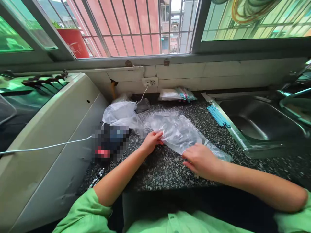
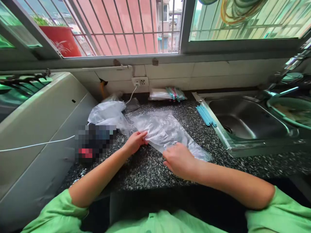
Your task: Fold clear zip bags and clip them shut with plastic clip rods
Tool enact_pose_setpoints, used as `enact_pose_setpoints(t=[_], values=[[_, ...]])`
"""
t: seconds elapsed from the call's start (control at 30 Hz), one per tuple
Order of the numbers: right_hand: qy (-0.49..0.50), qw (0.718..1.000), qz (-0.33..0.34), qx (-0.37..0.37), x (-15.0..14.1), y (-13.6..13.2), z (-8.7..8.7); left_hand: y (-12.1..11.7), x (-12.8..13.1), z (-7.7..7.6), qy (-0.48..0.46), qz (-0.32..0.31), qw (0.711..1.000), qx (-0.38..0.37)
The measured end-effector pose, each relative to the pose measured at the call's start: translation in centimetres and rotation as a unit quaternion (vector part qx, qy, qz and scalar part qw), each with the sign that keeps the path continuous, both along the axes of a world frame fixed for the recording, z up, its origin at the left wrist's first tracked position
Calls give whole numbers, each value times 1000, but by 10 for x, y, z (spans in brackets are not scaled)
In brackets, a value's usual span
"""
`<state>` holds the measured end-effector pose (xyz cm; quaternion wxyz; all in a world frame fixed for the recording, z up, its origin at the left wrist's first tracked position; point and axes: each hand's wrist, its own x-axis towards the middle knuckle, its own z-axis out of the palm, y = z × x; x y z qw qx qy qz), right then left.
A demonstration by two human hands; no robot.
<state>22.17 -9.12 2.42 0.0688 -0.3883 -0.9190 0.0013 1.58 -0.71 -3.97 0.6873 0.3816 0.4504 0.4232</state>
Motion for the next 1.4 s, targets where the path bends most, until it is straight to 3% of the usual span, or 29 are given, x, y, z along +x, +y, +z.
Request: enact_pose_setpoints(t=[0.1,0.17,0.27,0.33,0.5,0.73,0.83,1.0,1.17,1.27,1.33,1.4], values=[[107,982,-37,-153,20,31,23,8,-2,1,5,-4,1000,-11],[188,960,-115,-173,36,64,26,9,-3,1,6,-7,1000,-13],[268,909,-255,-193,55,112,7,5,-6,-1,-10,-2,1000,6],[338,850,-323,-244,60,132,-11,1,-7,-2,-25,7,999,23],[367,820,-334,-286,56,141,-41,-3,-9,1,-21,18,999,34],[381,803,-304,-343,54,133,-44,-3,-12,0,16,6,997,75],[419,806,-286,-304,54,132,-41,-2,-13,-3,20,27,996,84],[461,835,-248,-167,58,137,-8,1,-14,-7,60,-12,993,98],[419,891,-163,-68,58,146,57,-2,-10,-2,123,-89,981,122],[386,915,-116,8,46,133,101,-7,-8,7,165,-129,968,136],[356,928,-78,75,34,110,126,-11,-10,15,204,-85,960,170],[290,946,-38,142,22,76,142,-18,-17,22,247,45,934,253]])
